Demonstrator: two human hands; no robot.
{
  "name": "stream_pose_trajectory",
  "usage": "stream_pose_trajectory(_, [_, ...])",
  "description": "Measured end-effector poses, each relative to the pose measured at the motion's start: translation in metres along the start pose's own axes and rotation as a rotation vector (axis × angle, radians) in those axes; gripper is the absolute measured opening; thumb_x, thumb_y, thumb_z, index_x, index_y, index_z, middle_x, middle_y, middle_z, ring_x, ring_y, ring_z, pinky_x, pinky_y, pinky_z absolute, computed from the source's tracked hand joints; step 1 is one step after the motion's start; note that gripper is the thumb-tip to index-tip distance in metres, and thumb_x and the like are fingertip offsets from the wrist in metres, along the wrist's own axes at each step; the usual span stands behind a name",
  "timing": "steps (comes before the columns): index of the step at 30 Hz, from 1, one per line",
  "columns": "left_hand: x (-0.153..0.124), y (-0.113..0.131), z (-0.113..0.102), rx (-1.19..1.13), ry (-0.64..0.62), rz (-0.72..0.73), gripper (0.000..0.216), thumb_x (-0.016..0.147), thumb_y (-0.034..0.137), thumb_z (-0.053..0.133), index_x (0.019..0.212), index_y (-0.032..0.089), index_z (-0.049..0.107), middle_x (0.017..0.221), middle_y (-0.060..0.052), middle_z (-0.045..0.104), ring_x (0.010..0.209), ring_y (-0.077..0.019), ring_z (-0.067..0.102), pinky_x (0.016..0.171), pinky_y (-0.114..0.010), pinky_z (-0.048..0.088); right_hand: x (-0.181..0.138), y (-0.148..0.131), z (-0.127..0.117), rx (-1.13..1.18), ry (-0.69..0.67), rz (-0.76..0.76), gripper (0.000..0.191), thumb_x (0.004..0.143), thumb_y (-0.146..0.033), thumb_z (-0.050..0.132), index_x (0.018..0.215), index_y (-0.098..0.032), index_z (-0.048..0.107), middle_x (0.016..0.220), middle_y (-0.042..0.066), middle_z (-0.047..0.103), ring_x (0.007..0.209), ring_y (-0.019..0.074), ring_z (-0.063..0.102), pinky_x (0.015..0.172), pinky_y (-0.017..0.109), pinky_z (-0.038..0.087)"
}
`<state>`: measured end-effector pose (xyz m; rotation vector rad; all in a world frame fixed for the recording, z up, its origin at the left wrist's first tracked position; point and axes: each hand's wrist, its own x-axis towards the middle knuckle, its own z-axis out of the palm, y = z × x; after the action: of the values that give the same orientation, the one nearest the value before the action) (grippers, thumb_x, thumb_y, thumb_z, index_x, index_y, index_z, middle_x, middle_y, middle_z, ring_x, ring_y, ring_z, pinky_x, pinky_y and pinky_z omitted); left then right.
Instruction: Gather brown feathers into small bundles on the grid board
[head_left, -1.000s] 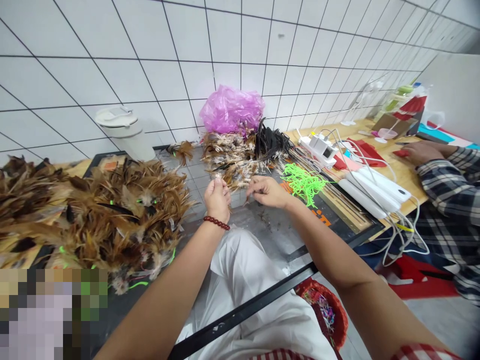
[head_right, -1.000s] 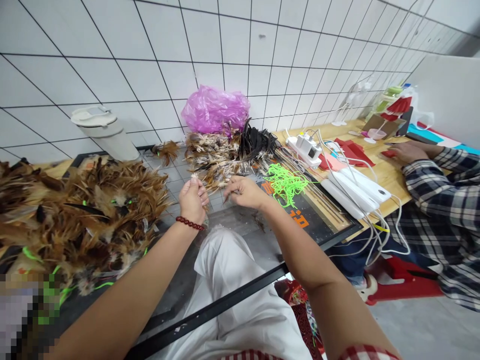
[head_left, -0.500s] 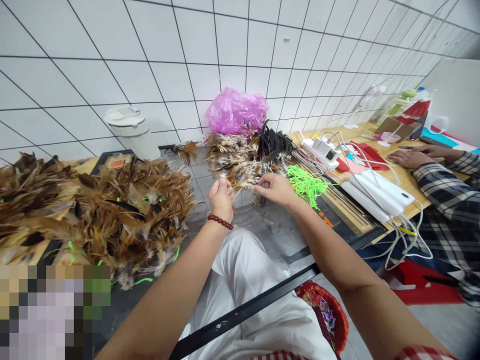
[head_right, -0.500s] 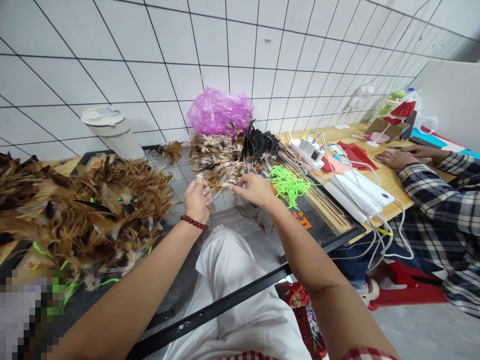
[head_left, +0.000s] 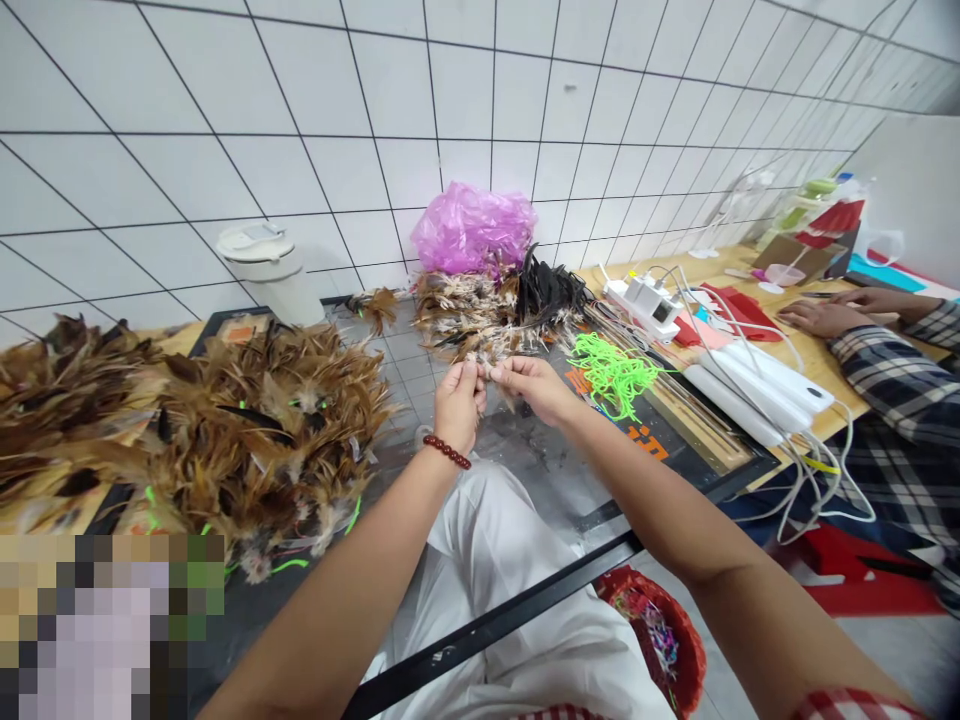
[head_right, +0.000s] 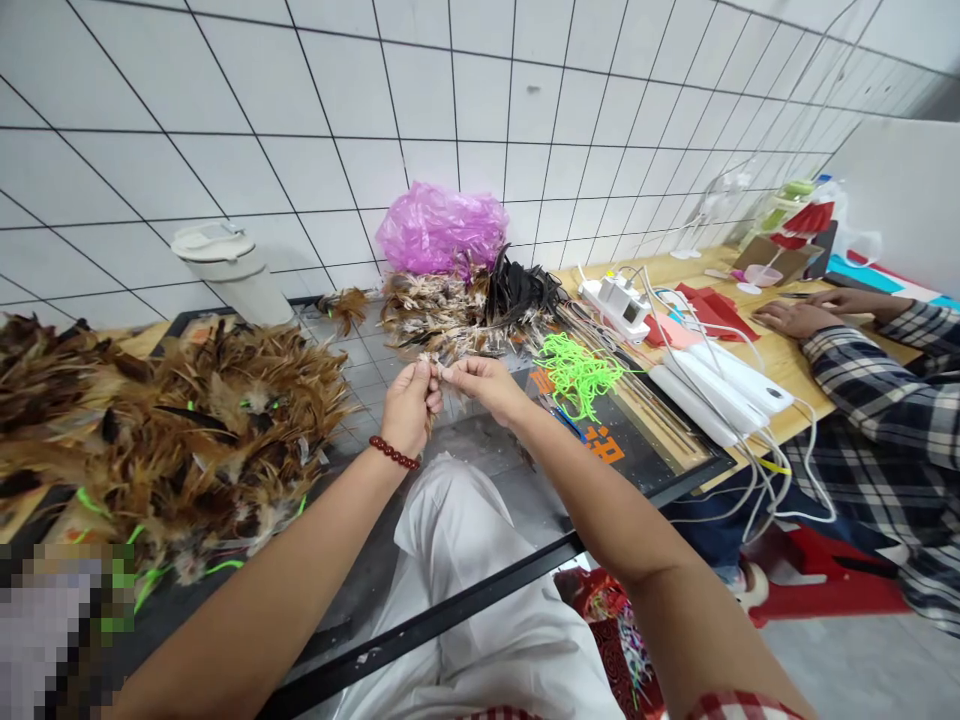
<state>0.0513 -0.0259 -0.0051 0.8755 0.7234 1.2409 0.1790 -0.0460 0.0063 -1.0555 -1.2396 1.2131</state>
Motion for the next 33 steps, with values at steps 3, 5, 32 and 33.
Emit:
stream_pose_trajectory(3, [0.000, -0.003, 0.000, -0.024, -0.020, 0.007, 0.033, 0.074, 0.044, 0.068, 0.070, 0.015, 0.053, 0.059, 0.005, 0.045, 0.039, -0.0016, 0.035, 0.036, -0.016, 0.025, 0.001, 0.005, 0.007, 0.012, 0.025, -0.020, 0.041, 0.065, -0.054, 0.072, 0.066, -0.015, 0.060, 0.053, -0.006, 0.045, 0.049, 0.0054, 0.031, 0.049, 0.022, 0.022])
stream_pose_trajectory(5, [0.001, -0.004, 0.000, -0.037, -0.029, 0.002, 0.032, 0.073, 0.043, 0.069, 0.072, 0.015, 0.056, 0.060, 0.005, 0.046, 0.040, -0.0014, 0.035, 0.037, -0.016, 0.026, 0.002, 0.007, 0.009, 0.018, 0.046, -0.021, 0.042, 0.065, -0.055, 0.071, 0.067, -0.015, 0.061, 0.051, -0.006, 0.046, 0.048, 0.0054, 0.031, 0.049, 0.022, 0.022])
stream_pose_trajectory(32, [-0.005, -0.001, 0.001, 0.094, -0.276, -0.150, 0.037, 0.072, 0.047, 0.068, 0.065, 0.016, 0.048, 0.046, 0.010, 0.025, 0.039, -0.0027, 0.022, 0.039, -0.016, 0.022, 0.006, 0.008, 0.004, 0.081, 0.223, -0.210, 0.026, 0.070, -0.038, 0.070, 0.067, -0.018, 0.055, 0.057, -0.005, 0.049, 0.055, 0.0075, 0.040, 0.055, 0.023, 0.035])
stream_pose_trajectory(33, [-0.006, 0.000, 0.001, 0.097, -0.279, -0.155, 0.038, 0.072, 0.047, 0.068, 0.064, 0.016, 0.047, 0.047, 0.010, 0.024, 0.039, -0.0026, 0.022, 0.039, -0.016, 0.021, 0.007, 0.008, 0.002, 0.127, 0.259, -0.186, 0.026, 0.070, -0.038, 0.069, 0.067, -0.018, 0.053, 0.056, -0.006, 0.045, 0.052, 0.0070, 0.037, 0.053, 0.022, 0.032])
